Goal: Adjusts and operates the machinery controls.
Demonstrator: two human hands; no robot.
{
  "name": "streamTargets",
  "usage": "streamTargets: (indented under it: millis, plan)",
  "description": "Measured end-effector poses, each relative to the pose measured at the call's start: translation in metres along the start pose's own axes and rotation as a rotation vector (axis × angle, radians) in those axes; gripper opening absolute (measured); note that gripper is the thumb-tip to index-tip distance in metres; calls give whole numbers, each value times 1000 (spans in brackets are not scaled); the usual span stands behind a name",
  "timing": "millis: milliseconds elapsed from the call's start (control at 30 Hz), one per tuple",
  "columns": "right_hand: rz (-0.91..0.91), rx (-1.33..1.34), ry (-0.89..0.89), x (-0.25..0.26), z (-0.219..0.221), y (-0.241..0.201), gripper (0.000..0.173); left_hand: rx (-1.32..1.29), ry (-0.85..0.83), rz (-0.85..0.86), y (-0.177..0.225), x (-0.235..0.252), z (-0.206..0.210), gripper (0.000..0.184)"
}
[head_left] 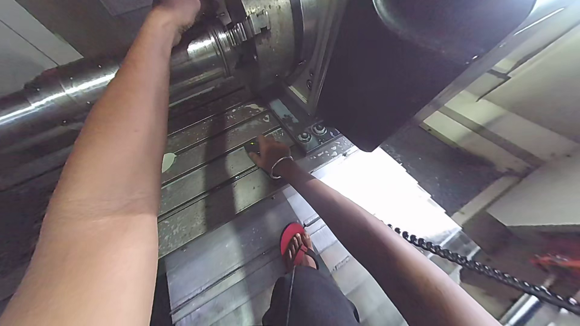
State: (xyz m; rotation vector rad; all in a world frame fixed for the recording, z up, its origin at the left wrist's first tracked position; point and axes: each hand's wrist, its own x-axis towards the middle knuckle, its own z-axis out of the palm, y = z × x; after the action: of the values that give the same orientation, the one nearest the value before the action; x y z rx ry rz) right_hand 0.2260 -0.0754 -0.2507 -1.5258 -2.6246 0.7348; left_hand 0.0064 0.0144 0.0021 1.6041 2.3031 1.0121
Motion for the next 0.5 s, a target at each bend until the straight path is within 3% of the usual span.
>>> streamTargets:
  millis: [500]
  plan:
    - [-10,0,7,0,-1,1,66,4,-1,34,3,-2,-2,35]
